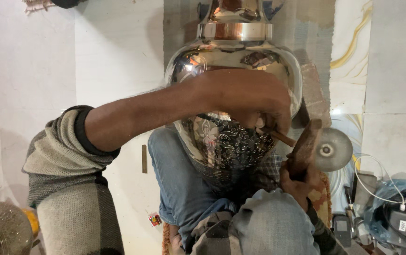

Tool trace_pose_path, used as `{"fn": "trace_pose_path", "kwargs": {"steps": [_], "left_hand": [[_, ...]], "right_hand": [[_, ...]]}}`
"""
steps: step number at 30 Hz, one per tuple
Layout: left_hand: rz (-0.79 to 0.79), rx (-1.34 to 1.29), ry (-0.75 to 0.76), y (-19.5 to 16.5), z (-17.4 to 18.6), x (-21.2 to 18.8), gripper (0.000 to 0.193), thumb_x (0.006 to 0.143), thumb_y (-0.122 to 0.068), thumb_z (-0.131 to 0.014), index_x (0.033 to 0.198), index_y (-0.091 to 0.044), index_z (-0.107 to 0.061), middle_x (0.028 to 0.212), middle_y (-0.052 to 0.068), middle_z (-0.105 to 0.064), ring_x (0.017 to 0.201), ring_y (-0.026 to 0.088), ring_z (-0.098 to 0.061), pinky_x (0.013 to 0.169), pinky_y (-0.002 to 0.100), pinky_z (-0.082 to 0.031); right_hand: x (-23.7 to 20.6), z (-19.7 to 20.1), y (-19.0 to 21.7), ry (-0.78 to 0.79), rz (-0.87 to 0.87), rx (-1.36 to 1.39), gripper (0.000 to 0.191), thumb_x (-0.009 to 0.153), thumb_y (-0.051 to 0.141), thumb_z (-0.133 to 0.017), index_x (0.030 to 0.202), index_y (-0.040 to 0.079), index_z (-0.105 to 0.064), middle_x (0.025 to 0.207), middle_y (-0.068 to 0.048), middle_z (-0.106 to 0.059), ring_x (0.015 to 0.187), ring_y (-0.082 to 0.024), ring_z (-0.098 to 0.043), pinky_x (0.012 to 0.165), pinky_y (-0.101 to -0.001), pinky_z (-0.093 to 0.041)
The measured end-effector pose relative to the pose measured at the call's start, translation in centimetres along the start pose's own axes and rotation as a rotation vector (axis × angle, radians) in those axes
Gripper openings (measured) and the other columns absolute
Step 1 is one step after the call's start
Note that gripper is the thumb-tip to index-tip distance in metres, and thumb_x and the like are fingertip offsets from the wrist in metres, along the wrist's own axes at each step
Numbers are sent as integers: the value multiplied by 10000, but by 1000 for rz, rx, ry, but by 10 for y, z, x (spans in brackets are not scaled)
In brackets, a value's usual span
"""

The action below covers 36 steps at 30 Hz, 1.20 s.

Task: The person sits on the floor with a large brass vase held between their legs and hammers a small punch against its surface with a wooden mallet, chasing a decorative floral pattern into the metal. They reposition the punch repeatedly across different areas of the vase body while striking.

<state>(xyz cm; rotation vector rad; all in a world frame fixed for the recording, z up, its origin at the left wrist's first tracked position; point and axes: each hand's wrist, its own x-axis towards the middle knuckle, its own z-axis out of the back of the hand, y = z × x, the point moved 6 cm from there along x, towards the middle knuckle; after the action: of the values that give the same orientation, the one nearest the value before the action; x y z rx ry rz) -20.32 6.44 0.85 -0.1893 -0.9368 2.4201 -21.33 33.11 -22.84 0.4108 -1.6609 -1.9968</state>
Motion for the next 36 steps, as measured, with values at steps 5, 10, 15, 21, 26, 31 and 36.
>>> {"fn": "trace_pose_path", "kwargs": {"steps": [5,10,15,21,26,31,36], "left_hand": [[56,-68,8,7,6,6,425,629,81,-686,995,-107,-790,903,86,-745,861,279,-731,658,453,-543],[69,-168,-10,12,13,10,435,623,105,-674,987,-99,-796,926,71,-759,885,250,-746,664,432,-560],[123,-131,60,22,7,17,403,662,93,-690,972,-133,-812,910,41,-770,845,218,-752,635,428,-536],[21,-25,2,17,7,20,310,643,-28,-778,929,-141,-807,873,63,-755,856,315,-711,665,495,-512],[62,11,-56,17,8,16,366,625,26,-728,953,-125,-793,844,85,-748,814,334,-706,646,506,-505],[215,25,-20,25,6,12,376,673,64,-709,982,-135,-789,818,80,-749,729,289,-713,625,484,-513],[37,3,-56,12,10,16,400,592,37,-758,958,-117,-800,823,94,-753,762,326,-705,608,499,-498]], "right_hand": [[12,-5,10,49,-61,56,343,901,-22,-727,1219,-54,-604,1103,-110,-691,951,-137,-667,839,-280,-552],[26,1,35,74,77,-54,406,895,-18,-699,1284,-85,-600,1116,-132,-710,968,-162,-711,852,-294,-588],[30,16,40,-22,79,-28,274,905,-28,-743,1164,-57,-657,1020,-131,-715,860,-133,-695,744,-264,-573],[28,25,32,-144,434,-193,252,894,-31,-802,983,6,-570,888,-86,-644,675,-139,-587,608,-265,-488],[30,27,16,-26,384,-400,494,797,-13,-776,1212,-174,-561,871,-152,-628,626,-210,-564,613,-313,-467],[29,27,21,27,310,-471,580,709,21,-771,1256,-59,-596,863,-170,-605,696,-250,-602,672,-308,-502],[28,33,18,-164,42,103,288,989,16,-777,1199,-39,-589,1002,-91,-691,862,-161,-666,816,-250,-556]]}}
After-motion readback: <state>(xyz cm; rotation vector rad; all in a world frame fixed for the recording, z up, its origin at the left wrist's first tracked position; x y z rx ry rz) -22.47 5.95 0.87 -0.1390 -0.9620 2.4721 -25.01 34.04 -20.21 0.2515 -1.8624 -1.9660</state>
